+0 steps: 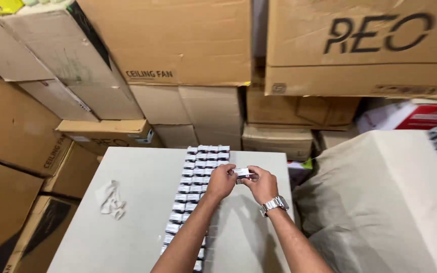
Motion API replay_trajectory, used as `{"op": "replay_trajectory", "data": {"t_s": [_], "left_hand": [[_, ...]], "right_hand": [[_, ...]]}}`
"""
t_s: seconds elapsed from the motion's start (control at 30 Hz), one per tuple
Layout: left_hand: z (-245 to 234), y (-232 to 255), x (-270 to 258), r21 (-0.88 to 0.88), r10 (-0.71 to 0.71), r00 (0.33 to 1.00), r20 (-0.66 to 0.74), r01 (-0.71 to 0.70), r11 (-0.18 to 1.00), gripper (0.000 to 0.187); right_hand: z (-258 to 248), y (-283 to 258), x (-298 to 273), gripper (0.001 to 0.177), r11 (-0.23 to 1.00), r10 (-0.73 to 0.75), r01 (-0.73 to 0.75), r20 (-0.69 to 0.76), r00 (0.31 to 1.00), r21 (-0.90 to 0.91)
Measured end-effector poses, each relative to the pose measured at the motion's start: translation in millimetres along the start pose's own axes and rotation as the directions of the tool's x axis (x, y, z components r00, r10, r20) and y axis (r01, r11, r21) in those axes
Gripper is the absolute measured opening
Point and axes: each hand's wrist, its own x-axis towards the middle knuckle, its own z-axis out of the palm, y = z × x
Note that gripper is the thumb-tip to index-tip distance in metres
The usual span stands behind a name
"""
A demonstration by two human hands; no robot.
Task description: The person repeatedly picks up small white boxes from a table and places them into a growing stack. The action is performed one at a time in a repetitive manner.
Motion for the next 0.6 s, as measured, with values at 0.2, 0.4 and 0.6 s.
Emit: {"op": "replay_trajectory", "data": {"t_s": [0.2,0.4,0.6], "left_hand": [[-2.3,-94.9,31.5,0.015,-0.158,0.987,0.027,0.157,0.987,0.035],[11.5,-132.4,41.3,0.159,-0.169,0.979,0.112,0.151,0.976,0.028],[-5.1,-117.7,41.5,0.236,-0.097,0.978,0.187,0.051,0.97,0.034]], "right_hand": [[82.9,26.1,34.7,0.053,0.977,0.112,-0.103,0.041,0.993,-0.186],[131.3,69.3,57.7,0.049,0.935,0.172,-0.147,0.049,0.984,-0.323],[152.5,93.7,67.7,0.043,0.966,0.198,-0.187,0.044,0.979,-0.179]]}}
